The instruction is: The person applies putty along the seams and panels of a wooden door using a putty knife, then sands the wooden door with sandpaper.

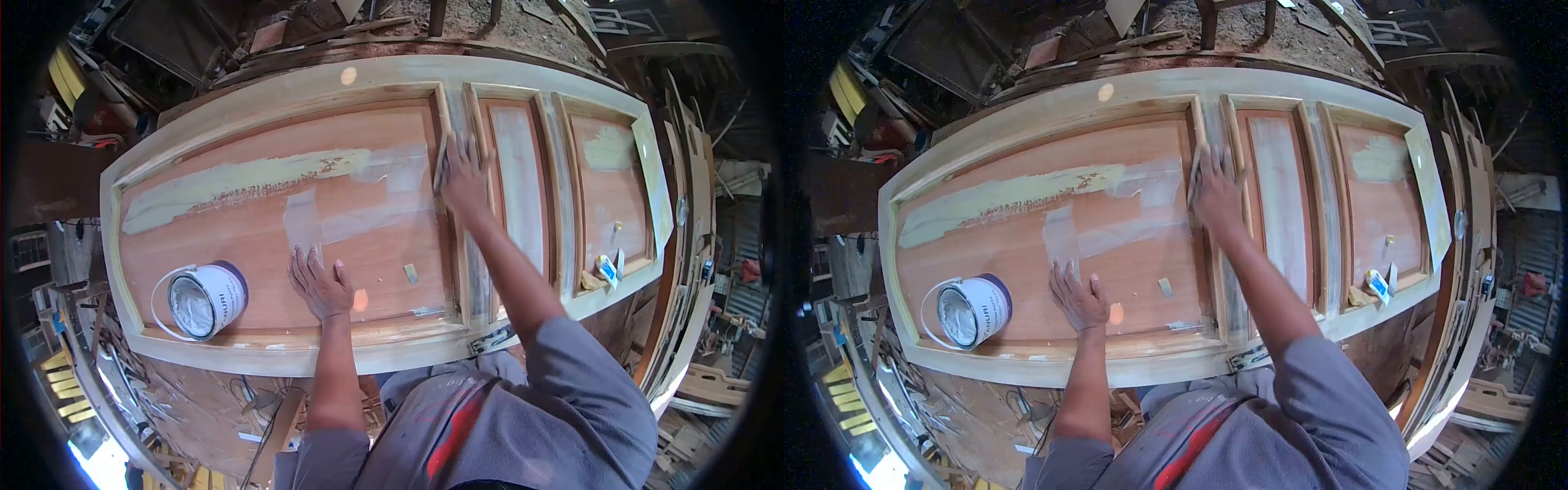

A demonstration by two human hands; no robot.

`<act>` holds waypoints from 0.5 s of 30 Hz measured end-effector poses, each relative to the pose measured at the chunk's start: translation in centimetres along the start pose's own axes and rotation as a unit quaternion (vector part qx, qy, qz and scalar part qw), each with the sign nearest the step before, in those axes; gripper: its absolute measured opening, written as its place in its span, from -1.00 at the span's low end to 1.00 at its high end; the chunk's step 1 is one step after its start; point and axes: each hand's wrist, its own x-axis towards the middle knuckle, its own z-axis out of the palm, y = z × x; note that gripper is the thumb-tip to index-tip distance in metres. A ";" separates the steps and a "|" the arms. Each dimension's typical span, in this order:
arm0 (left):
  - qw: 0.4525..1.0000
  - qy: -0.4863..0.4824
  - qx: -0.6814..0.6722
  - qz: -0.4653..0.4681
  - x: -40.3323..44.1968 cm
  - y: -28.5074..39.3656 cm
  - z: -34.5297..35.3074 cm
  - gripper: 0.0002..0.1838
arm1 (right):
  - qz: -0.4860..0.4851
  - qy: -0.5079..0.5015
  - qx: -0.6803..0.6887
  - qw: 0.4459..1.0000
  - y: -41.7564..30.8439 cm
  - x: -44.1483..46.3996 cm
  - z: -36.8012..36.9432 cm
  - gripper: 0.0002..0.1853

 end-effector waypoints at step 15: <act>1.000 0.000 -0.008 -0.002 0.4 -0.1 -0.3 -0.32 | 0.055 -0.021 -0.020 0.998 0.0 9.7 1.7 -0.26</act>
